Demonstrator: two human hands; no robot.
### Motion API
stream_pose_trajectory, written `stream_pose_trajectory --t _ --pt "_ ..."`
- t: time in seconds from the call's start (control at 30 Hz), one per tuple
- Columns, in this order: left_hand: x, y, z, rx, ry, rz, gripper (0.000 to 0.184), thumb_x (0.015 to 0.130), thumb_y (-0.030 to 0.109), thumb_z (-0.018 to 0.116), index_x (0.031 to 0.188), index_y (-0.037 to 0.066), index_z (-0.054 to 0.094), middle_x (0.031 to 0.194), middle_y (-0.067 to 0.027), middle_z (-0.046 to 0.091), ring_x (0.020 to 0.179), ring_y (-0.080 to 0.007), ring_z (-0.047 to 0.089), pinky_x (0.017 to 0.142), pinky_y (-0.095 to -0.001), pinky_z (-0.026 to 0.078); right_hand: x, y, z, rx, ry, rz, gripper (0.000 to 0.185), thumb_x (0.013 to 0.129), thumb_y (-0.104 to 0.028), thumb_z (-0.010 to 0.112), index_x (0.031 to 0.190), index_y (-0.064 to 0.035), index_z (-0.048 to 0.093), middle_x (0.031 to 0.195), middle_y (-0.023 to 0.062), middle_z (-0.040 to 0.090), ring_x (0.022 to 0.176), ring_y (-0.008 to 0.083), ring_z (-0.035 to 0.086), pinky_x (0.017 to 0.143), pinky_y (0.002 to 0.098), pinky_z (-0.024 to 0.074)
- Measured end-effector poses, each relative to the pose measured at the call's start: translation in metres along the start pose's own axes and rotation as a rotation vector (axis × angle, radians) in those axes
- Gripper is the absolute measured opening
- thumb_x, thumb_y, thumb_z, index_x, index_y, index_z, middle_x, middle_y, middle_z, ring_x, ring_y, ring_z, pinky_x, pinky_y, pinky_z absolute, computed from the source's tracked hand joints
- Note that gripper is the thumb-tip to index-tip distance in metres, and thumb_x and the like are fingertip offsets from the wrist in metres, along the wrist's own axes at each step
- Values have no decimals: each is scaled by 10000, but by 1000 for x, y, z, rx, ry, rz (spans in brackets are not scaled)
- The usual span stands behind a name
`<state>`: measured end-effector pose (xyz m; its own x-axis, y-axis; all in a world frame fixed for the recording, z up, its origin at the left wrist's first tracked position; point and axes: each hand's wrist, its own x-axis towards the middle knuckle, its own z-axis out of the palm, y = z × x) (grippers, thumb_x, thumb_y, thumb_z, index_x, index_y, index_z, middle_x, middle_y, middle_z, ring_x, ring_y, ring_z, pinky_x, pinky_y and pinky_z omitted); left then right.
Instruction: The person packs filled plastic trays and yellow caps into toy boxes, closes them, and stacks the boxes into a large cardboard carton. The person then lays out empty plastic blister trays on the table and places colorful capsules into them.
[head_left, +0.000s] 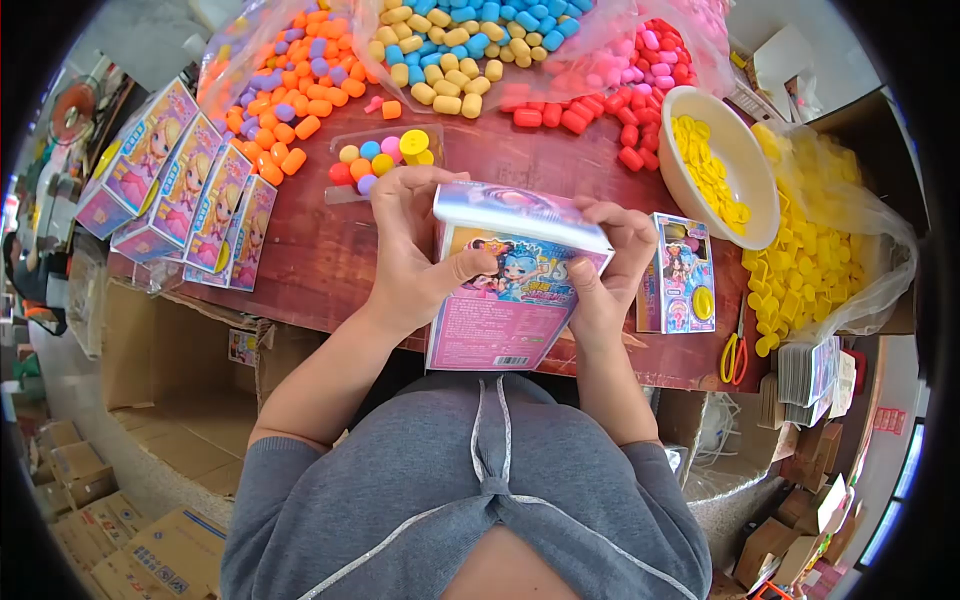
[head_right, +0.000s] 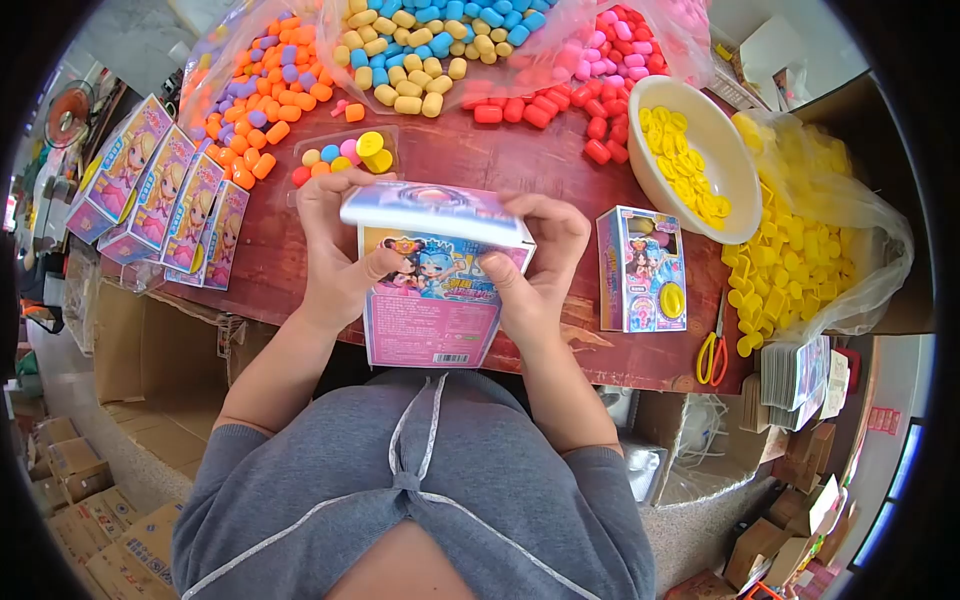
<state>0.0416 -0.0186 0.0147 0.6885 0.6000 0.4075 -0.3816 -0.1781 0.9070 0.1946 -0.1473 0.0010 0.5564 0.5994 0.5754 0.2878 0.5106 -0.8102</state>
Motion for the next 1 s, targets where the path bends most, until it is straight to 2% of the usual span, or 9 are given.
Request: stream_pose_trajectory --t 0.07,0.27,0.43,0.57,0.73,0.83,0.9,0.97,1.0 --pt "-2 3 1 -240 60 -81 462 732 84 786 1079 97 482 1240 -124 436 1107 -255 495 899 -363 464 1 -1 3 24 -25 -56 277 866 -252 662 1040 -82 530 1153 105 510 977 194 520 874 280 409" --pt "-1 20 -3 -201 99 -301 409 736 112 803 1035 94 524 1162 -94 485 1090 -229 502 891 -356 467 -5 -11 16 -110 -84 135 237 863 -205 609 1048 -87 520 1206 137 546 1010 202 512 901 299 398" --pt "-4 30 5 -24 146 -322 333 775 96 769 1016 102 539 1071 -75 531 1081 -214 513 917 -369 457 2 -28 28 110 182 386 169 829 -70 642 969 -77 547 1169 131 570 1008 186 516 896 288 399" --pt "-12 0 -10 171 6 21 303 844 147 732 1077 95 547 1037 -69 560 1090 -214 513 951 -371 427 -7 -5 13 148 86 259 165 784 27 654 884 -65 561 1110 132 597 979 191 535 886 299 423" --pt "-17 0 -23 100 -7 -45 338 868 229 729 1117 71 563 1074 -79 567 1139 -234 500 983 -369 396 0 -13 18 74 -299 44 172 752 59 696 763 -63 574 1025 105 625 889 169 569 834 295 469" --pt "-11 15 -27 18 53 -4 411 855 265 748 1159 47 578 1141 -96 583 1179 -245 489 999 -369 392 8 -13 16 -23 -329 -41 170 780 4 677 819 -74 531 996 94 612 849 210 566 831 362 475" --pt "-11 29 -43 2 385 69 416 853 199 741 1195 22 583 1182 -120 602 1120 -232 535 989 -365 410 20 -6 9 -71 184 -13 162 820 -40 705 890 -65 561 989 88 621 809 168 575 747 302 495" --pt "-23 30 -63 4 385 -10 416 857 179 730 1208 16 578 1170 -121 611 1088 -225 549 972 -358 422 44 -16 10 148 557 176 109 905 -77 637 961 -63 545 996 81 600 822 167 572 761 321 496" --pt "-32 30 -75 2 375 -92 416 862 160 718 1222 10 572 1157 -123 619 1055 -217 563 954 -351 434 51 -10 14 152 555 177 109 905 -77 637 961 -63 545 996 81 600 822 167 572 761 321 496"
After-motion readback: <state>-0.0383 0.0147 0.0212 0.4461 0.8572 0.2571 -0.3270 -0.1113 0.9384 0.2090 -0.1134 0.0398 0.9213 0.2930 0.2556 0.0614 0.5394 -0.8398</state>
